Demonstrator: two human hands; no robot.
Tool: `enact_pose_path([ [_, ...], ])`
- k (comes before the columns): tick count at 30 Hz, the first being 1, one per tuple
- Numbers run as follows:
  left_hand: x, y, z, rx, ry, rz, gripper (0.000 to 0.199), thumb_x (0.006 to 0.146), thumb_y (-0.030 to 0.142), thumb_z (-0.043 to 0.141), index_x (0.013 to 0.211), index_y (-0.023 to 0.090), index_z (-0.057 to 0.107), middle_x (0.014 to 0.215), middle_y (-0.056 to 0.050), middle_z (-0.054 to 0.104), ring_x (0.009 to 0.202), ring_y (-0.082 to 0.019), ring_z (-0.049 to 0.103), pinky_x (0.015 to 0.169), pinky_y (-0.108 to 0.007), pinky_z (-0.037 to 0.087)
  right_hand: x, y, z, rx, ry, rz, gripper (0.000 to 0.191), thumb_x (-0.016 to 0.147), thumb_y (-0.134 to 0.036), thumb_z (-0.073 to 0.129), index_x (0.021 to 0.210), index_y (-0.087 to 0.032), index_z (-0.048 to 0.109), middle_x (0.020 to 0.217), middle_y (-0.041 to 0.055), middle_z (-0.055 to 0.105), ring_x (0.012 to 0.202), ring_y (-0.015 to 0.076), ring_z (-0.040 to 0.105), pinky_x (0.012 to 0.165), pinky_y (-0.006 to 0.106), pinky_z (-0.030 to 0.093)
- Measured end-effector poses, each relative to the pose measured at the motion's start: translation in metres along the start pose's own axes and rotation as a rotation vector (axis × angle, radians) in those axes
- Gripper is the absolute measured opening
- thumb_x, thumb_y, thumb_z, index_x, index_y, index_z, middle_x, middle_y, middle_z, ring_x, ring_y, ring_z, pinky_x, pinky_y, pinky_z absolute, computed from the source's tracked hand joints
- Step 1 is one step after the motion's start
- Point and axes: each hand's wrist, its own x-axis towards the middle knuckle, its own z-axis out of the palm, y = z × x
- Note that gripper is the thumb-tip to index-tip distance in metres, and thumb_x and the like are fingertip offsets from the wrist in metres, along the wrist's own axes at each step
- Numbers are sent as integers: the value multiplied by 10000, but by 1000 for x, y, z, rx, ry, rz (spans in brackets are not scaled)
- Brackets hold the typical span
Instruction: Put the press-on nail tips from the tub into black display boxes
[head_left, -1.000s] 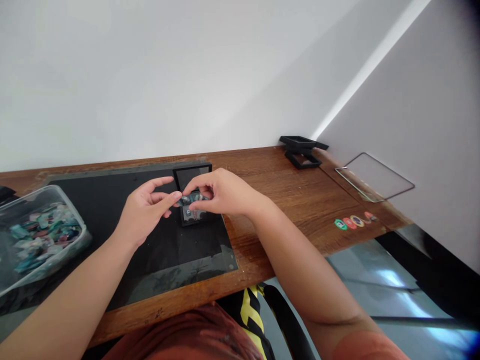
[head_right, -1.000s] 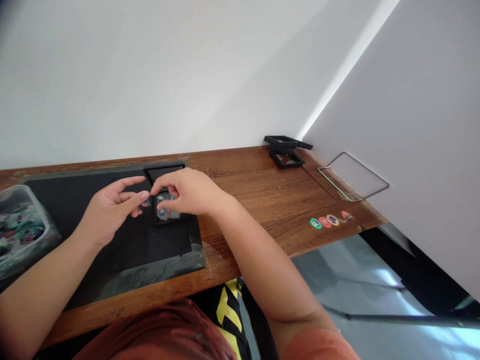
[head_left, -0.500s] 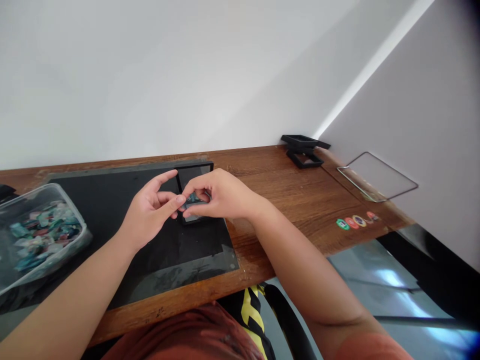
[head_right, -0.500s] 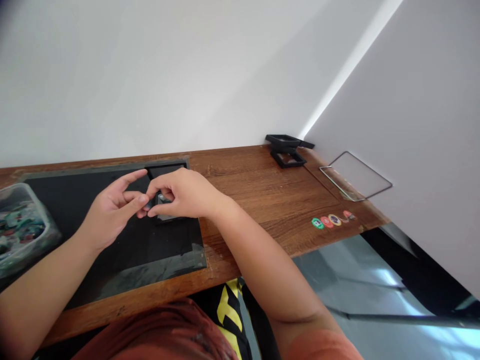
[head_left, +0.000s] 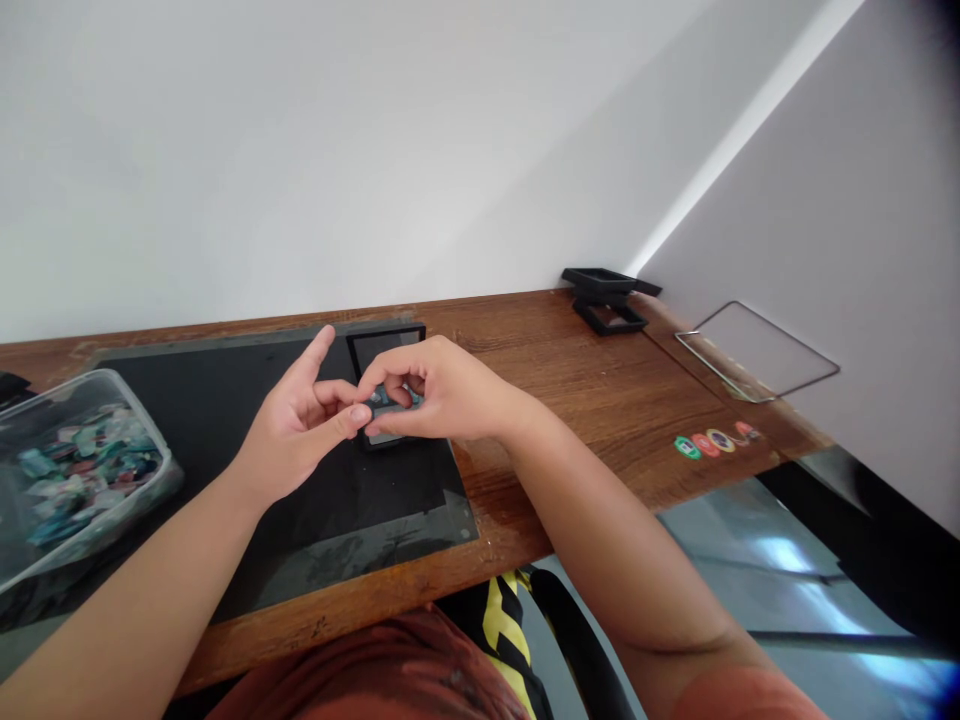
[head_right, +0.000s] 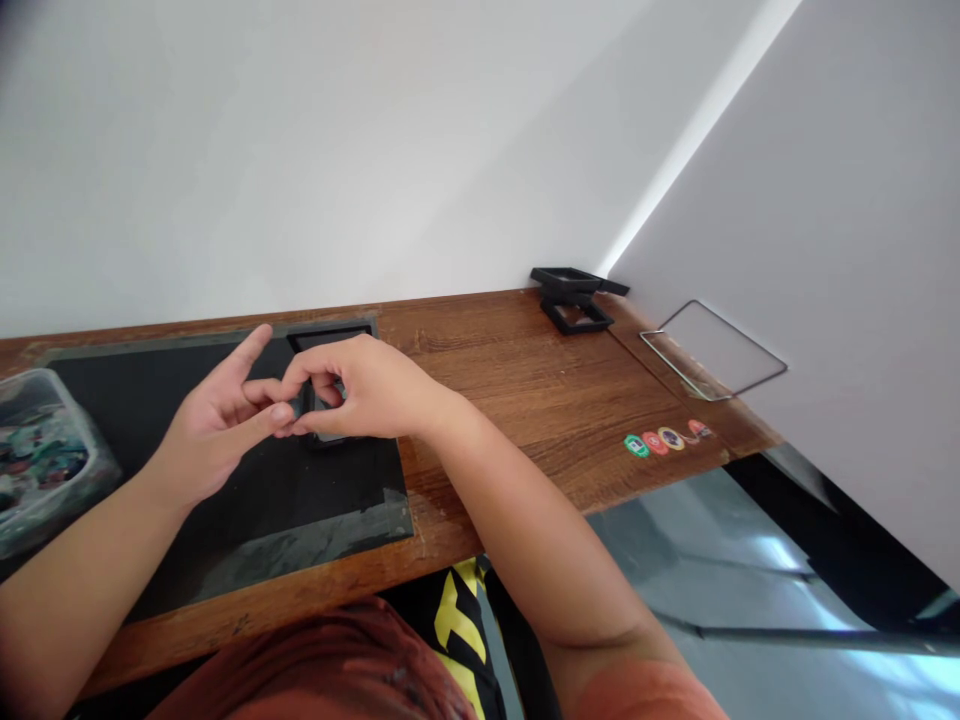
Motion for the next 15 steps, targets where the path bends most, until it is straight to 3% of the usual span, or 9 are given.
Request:
enact_pose_path([
  [4, -1, -1, 0, 1, 5, 17, 1282, 657, 329, 915, 1678, 269, 142, 794, 31, 733, 712, -158, 684, 731, -292, 580, -1, -2, -2, 9, 12, -7, 163, 804, -215, 711, 956, -157, 716, 625, -84, 474, 594, 68, 418, 629, 223, 338],
  [9, -2, -2, -1, 21, 61, 22, 1229, 657, 288, 898, 1660, 400, 197, 800, 26, 728, 688, -184, 679, 730, -350, 592, -1, -2, -3, 38, -19, 0, 179, 809, -219, 710, 978, -160, 700, 627, -86, 477, 595, 66, 412, 627, 220, 343],
  [15, -3, -2, -6, 26, -17, 27, 1178, 668, 264, 883, 1640, 441, 241, 802, 46, 727, 682, -163, 669, 722, -322, 603, -4, -4, -3, 107, -48, -22, 211, 830, -251, 722, 1018, -157, 700, 639, -84, 486, 585, 63, 424, 605, 218, 348],
])
